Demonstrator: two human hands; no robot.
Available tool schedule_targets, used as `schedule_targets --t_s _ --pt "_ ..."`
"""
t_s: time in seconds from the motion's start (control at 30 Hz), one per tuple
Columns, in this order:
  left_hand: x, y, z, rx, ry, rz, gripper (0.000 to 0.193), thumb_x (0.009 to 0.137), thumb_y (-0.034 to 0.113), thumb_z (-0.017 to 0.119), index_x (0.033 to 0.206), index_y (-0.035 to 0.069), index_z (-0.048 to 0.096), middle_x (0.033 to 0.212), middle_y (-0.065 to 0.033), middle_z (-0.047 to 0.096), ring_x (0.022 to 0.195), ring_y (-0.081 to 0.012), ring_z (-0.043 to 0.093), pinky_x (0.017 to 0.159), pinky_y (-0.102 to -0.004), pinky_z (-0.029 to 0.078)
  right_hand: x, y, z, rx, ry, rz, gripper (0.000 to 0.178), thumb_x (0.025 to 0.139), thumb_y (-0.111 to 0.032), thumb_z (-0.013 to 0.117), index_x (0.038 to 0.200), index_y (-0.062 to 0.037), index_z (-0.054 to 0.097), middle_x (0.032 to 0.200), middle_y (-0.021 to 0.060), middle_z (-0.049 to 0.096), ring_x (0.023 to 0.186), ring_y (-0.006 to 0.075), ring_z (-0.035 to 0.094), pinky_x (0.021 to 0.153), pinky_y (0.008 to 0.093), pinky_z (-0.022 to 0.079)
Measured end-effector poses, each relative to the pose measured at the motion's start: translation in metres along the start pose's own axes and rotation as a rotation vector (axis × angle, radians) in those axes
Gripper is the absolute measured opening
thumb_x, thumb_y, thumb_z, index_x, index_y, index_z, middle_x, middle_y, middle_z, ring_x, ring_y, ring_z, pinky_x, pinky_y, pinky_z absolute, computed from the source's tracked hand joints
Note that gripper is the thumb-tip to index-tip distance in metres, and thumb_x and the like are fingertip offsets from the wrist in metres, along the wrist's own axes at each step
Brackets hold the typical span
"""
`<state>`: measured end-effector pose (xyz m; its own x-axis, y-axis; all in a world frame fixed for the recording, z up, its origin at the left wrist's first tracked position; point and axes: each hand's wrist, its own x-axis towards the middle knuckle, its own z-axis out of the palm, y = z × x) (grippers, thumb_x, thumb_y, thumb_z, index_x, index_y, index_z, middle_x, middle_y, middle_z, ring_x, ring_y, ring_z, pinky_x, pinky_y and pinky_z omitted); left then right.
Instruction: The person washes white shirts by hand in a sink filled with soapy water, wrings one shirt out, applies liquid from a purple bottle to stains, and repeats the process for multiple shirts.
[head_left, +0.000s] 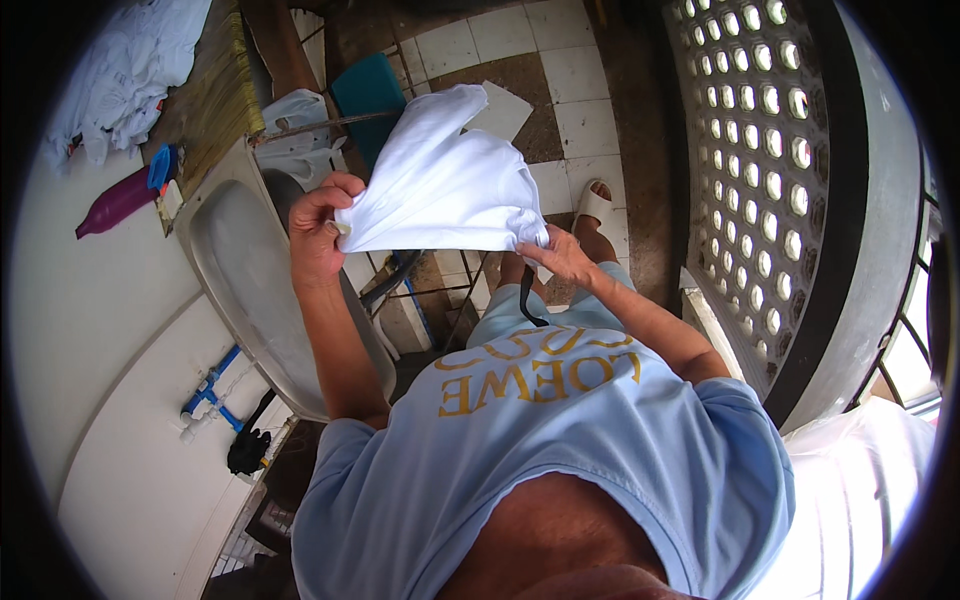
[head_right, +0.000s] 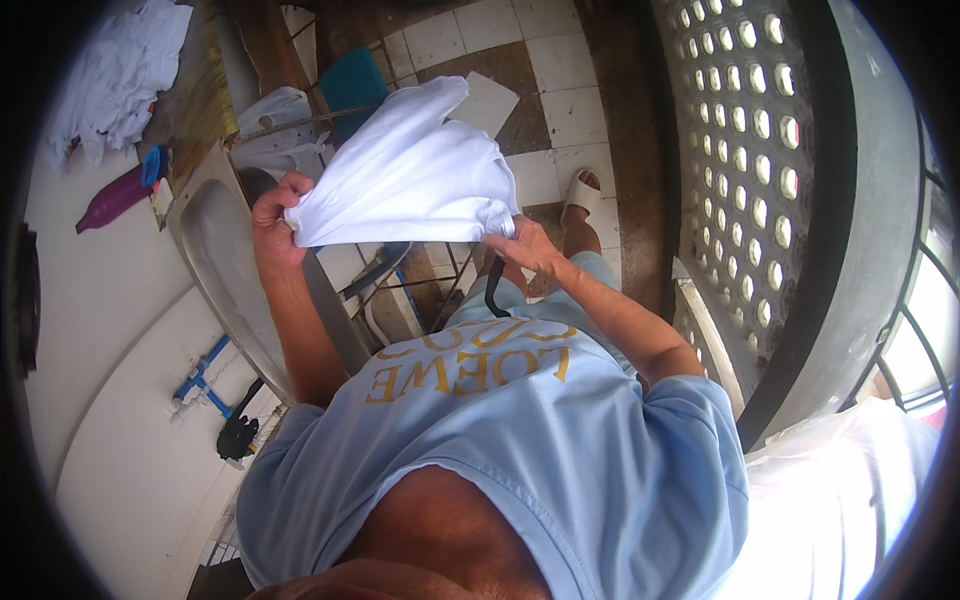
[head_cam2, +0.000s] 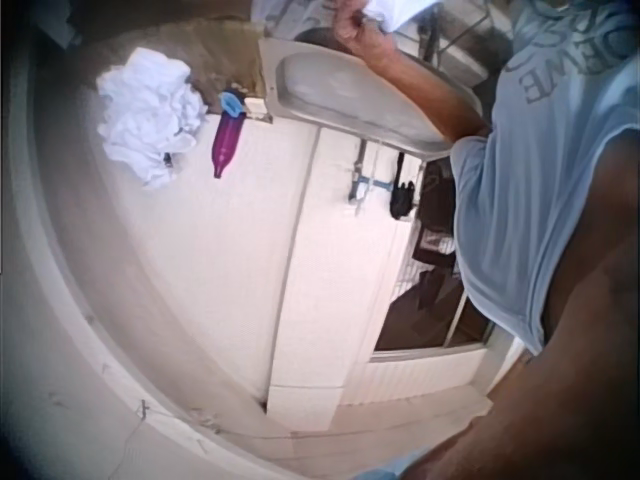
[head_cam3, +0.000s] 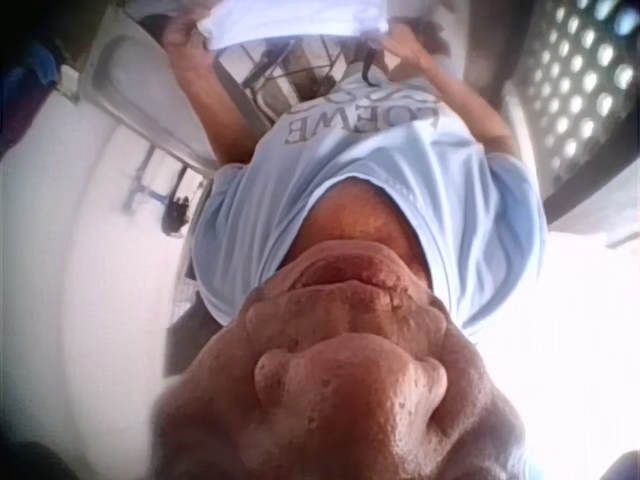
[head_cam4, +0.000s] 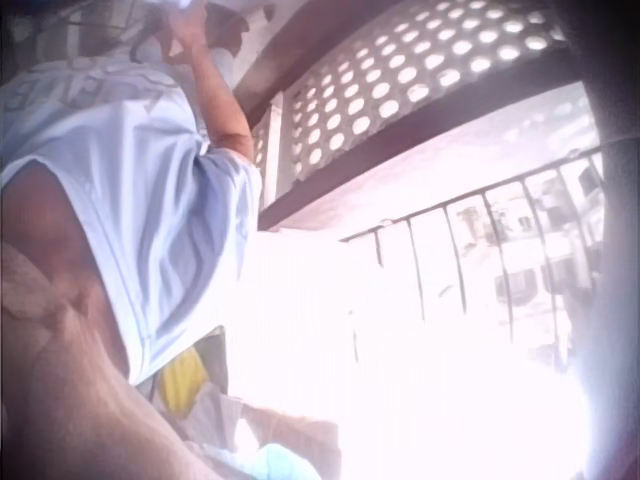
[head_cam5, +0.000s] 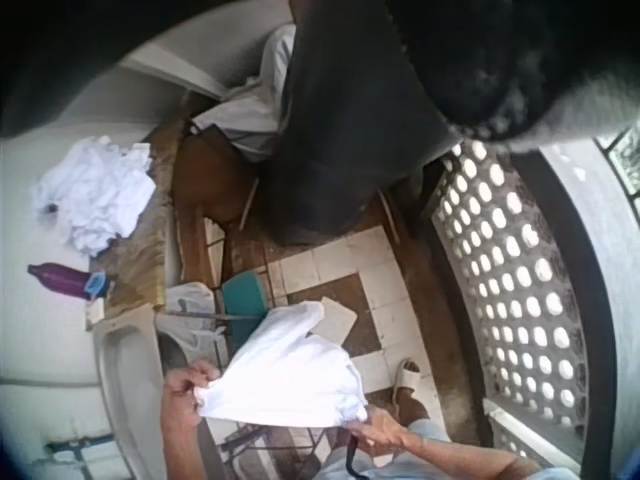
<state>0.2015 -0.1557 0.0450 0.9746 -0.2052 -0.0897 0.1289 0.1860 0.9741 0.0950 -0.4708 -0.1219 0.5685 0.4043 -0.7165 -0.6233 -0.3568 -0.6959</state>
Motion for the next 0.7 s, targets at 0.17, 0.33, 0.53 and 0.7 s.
schedule_targets --t_s 0.17,0.33,0.53,0.7 --pt "-0.001 0.038 0.053 0.135 -0.334 -0.16 0.015 0.072 0.008 0.074 0.084 -0.001 0.071 0.088 -0.0102 0.062 0.075 -0.0145 0.057 0.066 -0.0242 0.043 0.007 0.018 -0.038 0.483 0.102 0.14 0.051 0.082 -0.029 0.066 0.123 -0.0028 0.052 0.105 0.0103 0.059 0.091 0.017 0.057 0.08 0.0301 0.047" --pt "-0.002 0.052 0.09 0.222 -0.576 -0.148 0.027 0.064 -0.012 0.07 0.086 0.003 0.073 0.085 -0.0088 0.062 0.071 -0.0135 0.06 0.059 -0.0231 0.048 0.034 -0.026 -0.065 -0.248 0.358 -0.519 0.06 0.079 -0.003 0.059 0.134 -0.0171 0.041 0.125 0.0154 0.05 0.11 0.0274 0.053 0.09 0.0378 0.044" --pt "-0.006 0.061 0.115 0.299 -0.638 -0.191 0.033 0.062 -0.014 0.069 0.087 0.007 0.074 0.085 -0.0062 0.062 0.064 -0.0118 0.061 0.057 -0.0231 0.048 0.055 -0.055 -0.063 -0.876 0.217 -0.753 0.05 0.075 -0.005 0.06 0.121 -0.0231 0.058 0.125 0.0037 0.052 0.117 0.0262 0.047 0.098 0.0477 0.032" --pt "-0.018 0.058 0.119 0.342 -0.647 -0.279 0.035 0.062 -0.013 0.07 0.088 0.01 0.074 0.086 -0.0058 0.061 0.063 -0.0107 0.06 0.055 -0.0226 0.047 0.043 -0.003 -0.075 -0.733 0.179 -0.55 0.025 0.071 -0.012 0.067 0.096 -0.0132 0.064 0.093 0.002 0.062 0.097 0.0225 0.058 0.092 0.0428 0.035"
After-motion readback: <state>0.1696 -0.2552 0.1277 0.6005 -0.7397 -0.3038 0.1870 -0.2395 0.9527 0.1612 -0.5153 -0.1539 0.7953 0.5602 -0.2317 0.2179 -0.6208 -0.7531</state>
